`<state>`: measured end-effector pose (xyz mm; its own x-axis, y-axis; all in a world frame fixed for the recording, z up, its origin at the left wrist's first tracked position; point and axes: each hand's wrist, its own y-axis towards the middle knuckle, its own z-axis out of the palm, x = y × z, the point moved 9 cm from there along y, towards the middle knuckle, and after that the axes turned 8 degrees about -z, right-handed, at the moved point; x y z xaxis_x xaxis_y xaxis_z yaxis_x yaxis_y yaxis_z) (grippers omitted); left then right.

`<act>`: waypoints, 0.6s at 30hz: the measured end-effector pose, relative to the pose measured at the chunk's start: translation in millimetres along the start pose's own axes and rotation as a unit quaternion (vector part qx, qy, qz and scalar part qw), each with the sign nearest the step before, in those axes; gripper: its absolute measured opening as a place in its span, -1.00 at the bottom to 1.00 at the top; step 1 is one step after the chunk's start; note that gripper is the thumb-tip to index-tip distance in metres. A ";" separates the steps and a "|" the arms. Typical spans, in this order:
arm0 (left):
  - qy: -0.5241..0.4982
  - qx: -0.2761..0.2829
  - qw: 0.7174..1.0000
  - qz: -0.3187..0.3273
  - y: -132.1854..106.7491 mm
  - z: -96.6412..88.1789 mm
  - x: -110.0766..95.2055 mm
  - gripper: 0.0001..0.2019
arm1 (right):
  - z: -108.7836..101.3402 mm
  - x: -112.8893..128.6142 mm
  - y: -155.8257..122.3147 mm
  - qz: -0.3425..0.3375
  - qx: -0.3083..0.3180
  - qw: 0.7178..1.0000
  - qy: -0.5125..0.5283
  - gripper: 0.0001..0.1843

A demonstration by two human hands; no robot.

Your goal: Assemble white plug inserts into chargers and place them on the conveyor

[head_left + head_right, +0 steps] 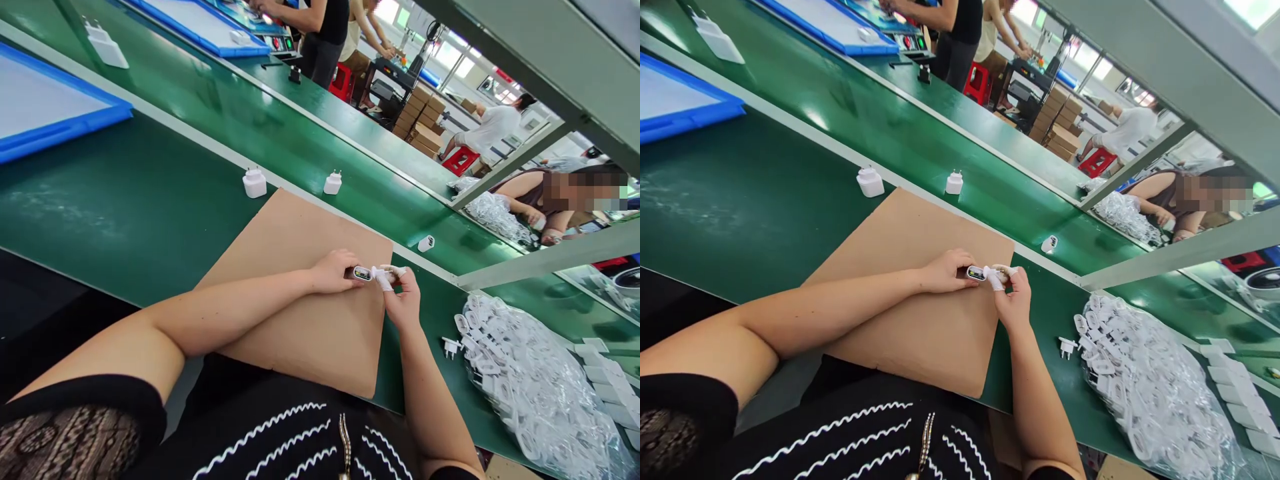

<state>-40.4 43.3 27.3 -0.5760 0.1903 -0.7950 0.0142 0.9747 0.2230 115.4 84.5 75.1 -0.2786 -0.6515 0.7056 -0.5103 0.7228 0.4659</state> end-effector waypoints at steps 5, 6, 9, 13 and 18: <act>-0.013 -0.005 1.000 -0.011 1.8 -0.5 2.4 -0.76 | 17.5 27.1 3.1 -0.146 0.072 0.979 -0.123 -0.77; -0.016 -0.004 1.000 -0.010 1.9 -0.5 2.4 -0.78 | 23.8 28.1 3.5 -0.159 0.095 0.972 -0.143 -0.74; -0.024 0.000 1.000 -0.009 2.2 -0.9 3.1 -0.79 | 34.7 28.8 6.1 -0.179 0.132 0.955 -0.196 -0.71; -0.024 0.013 0.999 -0.021 2.8 -0.9 4.5 -0.78 | 35.8 30.9 8.3 -0.184 0.133 0.948 -0.221 -0.68; -0.033 0.013 0.999 -0.023 2.1 -2.0 3.0 -0.80 | 36.8 34.4 7.8 -0.202 0.136 0.940 -0.239 -0.70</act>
<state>-43.7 45.6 26.5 -0.5218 0.1518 -0.8394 0.0113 0.9852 0.1711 72.0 59.3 83.3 -0.3173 -0.9364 0.1499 -0.8242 0.3505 0.4448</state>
